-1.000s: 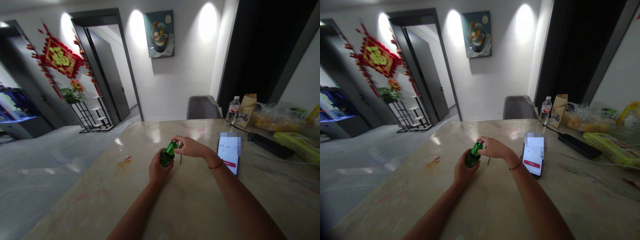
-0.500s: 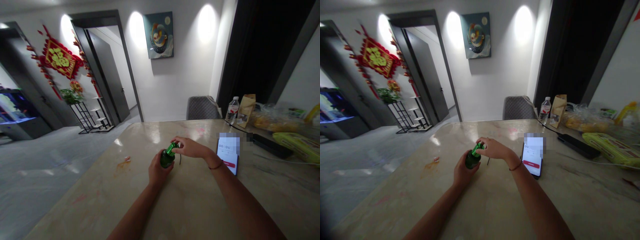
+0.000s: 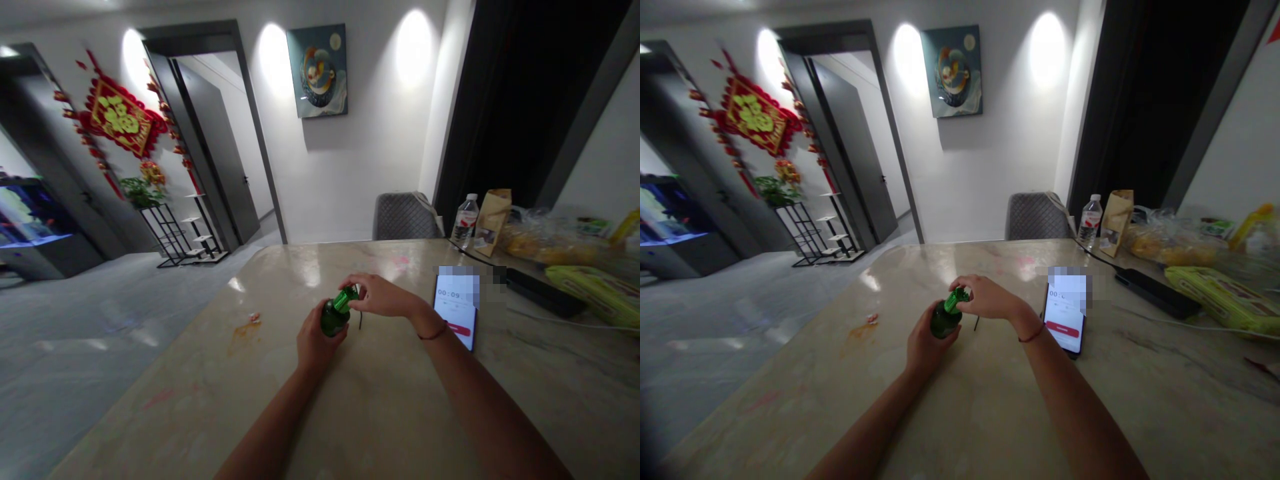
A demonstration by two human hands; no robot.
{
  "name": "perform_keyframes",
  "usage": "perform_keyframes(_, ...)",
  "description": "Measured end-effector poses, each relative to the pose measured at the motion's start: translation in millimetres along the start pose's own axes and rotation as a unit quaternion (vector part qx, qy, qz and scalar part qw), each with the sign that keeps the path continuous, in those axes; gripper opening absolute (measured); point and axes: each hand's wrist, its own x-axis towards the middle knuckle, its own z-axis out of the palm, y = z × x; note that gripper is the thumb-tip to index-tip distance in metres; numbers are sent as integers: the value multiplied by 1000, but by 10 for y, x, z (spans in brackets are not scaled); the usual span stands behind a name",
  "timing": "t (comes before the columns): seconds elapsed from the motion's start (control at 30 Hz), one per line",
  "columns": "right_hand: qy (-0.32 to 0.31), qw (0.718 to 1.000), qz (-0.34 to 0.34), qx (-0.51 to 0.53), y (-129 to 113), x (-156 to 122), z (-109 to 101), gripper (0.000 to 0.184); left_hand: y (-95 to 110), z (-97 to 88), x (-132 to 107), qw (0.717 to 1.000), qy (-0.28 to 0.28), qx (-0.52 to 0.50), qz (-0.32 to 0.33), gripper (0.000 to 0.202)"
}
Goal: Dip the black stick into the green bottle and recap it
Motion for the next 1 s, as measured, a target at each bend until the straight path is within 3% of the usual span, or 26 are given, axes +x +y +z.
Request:
perform_keyframes(0.17, -12, 1000, 0, 9, -13, -14, -9, 34, 6, -2, 2, 1000, -2, -1, -4, 57)
perform_keyframes(0.27, 30, 999, 44, -1, -3, 6, 26, 40, 14, -4, 3, 1000, 0, -2, -1, 58)
perform_keyframes(0.37, 85, 990, 102, -48, -1, 45, 79, 32, 16, -3, 2, 1000, -3, -3, -1, 57)
perform_keyframes(0.47, 76, 986, 126, -83, -18, 70, 112, 30, 5, 4, -1, 1000, -1, -1, 5, 57)
perform_keyframes(1.0, 28, 998, 28, 42, 26, 29, 40, 28, -13, 11, 1, 1000, 14, -1, 9, 56)
